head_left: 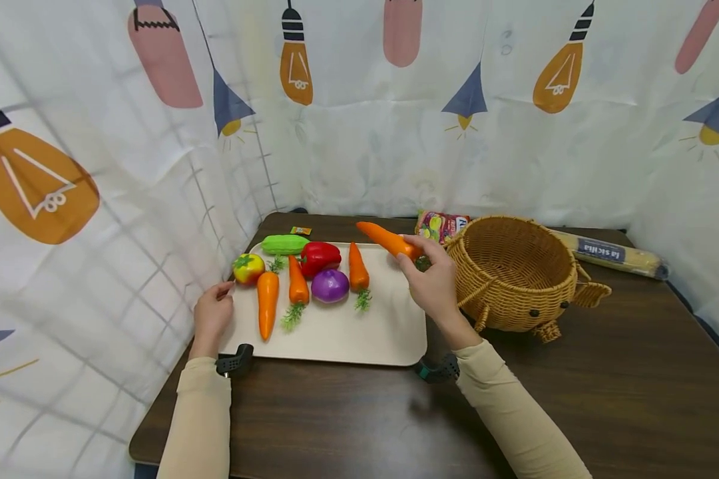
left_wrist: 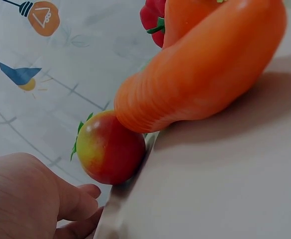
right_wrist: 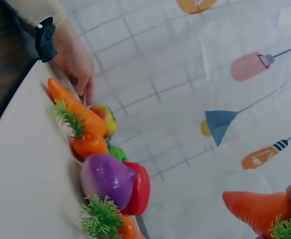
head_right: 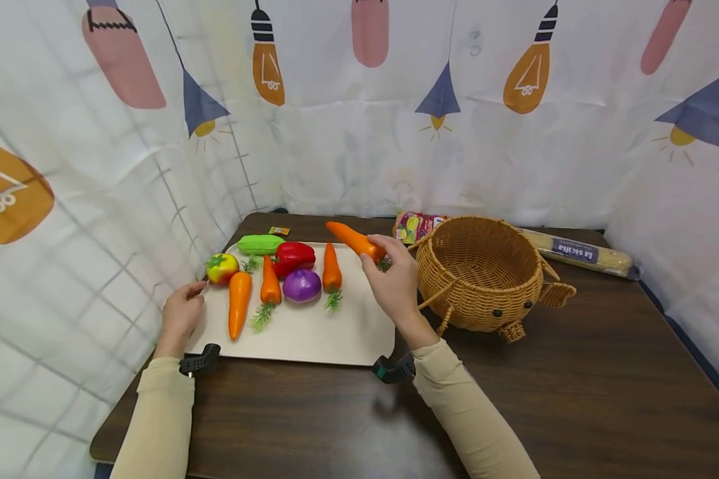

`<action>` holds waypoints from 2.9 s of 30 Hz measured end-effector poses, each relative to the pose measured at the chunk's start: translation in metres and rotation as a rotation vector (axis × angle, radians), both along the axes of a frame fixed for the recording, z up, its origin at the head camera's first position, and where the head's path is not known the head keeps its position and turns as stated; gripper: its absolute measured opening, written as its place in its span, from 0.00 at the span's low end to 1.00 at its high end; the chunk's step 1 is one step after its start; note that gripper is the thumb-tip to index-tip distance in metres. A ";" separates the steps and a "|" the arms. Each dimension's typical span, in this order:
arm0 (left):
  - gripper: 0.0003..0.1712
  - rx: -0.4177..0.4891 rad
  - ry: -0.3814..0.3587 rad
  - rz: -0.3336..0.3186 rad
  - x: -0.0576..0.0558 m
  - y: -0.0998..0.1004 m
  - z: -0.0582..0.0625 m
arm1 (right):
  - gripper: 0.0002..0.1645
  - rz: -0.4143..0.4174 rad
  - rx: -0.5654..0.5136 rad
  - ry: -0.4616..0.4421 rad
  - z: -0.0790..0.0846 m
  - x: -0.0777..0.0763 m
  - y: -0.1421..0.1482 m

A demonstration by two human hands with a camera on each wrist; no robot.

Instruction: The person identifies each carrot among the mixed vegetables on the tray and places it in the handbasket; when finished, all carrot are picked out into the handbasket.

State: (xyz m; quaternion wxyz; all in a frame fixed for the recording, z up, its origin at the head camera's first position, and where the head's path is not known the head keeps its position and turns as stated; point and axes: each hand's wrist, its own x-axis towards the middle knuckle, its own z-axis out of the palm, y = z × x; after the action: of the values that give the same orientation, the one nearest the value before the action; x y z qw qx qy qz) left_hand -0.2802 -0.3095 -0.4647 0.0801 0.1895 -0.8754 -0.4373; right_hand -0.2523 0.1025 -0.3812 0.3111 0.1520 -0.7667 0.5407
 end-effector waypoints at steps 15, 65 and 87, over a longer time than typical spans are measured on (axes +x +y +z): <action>0.25 0.003 0.017 -0.007 0.004 0.001 0.006 | 0.19 -0.096 -0.031 -0.002 0.014 -0.002 0.045; 0.25 -0.009 0.023 0.019 0.003 0.002 0.000 | 0.18 -0.232 -0.529 -0.230 0.047 0.021 0.189; 0.24 0.000 0.033 0.020 0.003 0.004 0.003 | 0.19 -0.371 -0.202 -0.373 0.041 0.015 0.194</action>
State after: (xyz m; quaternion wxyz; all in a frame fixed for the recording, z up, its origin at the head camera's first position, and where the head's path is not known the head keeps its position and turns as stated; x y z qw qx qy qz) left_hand -0.2771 -0.3057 -0.4616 0.0988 0.1912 -0.8721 -0.4395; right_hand -0.2368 0.2968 -0.3400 0.2720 -0.1247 -0.7676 0.5669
